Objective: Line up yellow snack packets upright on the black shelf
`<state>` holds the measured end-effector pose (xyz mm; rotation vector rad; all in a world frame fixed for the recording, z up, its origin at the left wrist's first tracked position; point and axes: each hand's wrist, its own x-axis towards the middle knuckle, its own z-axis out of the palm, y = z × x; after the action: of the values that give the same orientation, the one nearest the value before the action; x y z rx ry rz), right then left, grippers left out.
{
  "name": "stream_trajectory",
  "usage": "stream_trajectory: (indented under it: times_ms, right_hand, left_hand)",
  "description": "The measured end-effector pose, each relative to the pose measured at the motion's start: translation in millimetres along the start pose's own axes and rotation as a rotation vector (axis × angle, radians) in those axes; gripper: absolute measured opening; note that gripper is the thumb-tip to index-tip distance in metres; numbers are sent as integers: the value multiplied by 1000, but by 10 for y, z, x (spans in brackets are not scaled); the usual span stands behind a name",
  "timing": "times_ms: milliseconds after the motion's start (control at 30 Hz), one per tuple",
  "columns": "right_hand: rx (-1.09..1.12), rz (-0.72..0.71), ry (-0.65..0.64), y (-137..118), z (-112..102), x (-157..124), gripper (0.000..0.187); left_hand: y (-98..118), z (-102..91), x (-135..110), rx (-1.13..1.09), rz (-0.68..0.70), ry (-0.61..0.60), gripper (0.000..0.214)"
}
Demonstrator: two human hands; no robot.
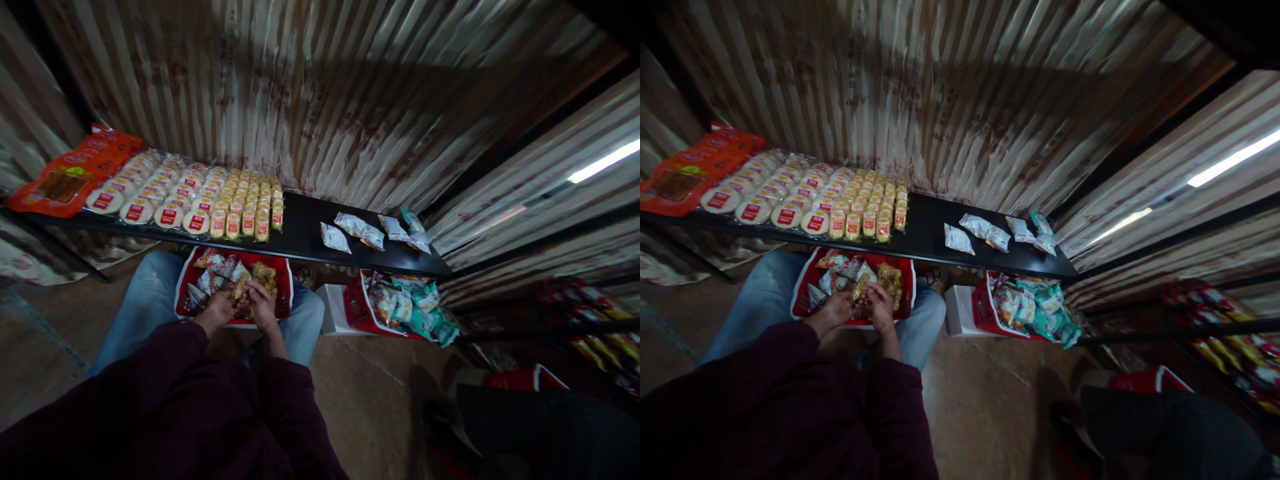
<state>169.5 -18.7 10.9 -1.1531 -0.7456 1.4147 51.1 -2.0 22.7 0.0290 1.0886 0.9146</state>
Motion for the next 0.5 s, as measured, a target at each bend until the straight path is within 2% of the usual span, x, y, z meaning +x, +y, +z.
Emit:
stream_trajectory:
  times_ms: [133, 267, 500]
  right_hand:
    - [-85, -38, 14, 32, -34, 27, 32]
    - [-226, -86, 50, 48, -63, 52, 30]
    - [-371, -143, 45, 57, -56, 38, 25]
  left_hand:
    - [-28, 0, 26, 45, 88, 86, 11]
    - [-35, 45, 33, 163, 204, 159, 14]
    - [-131, 110, 24, 402, 438, 73, 19]
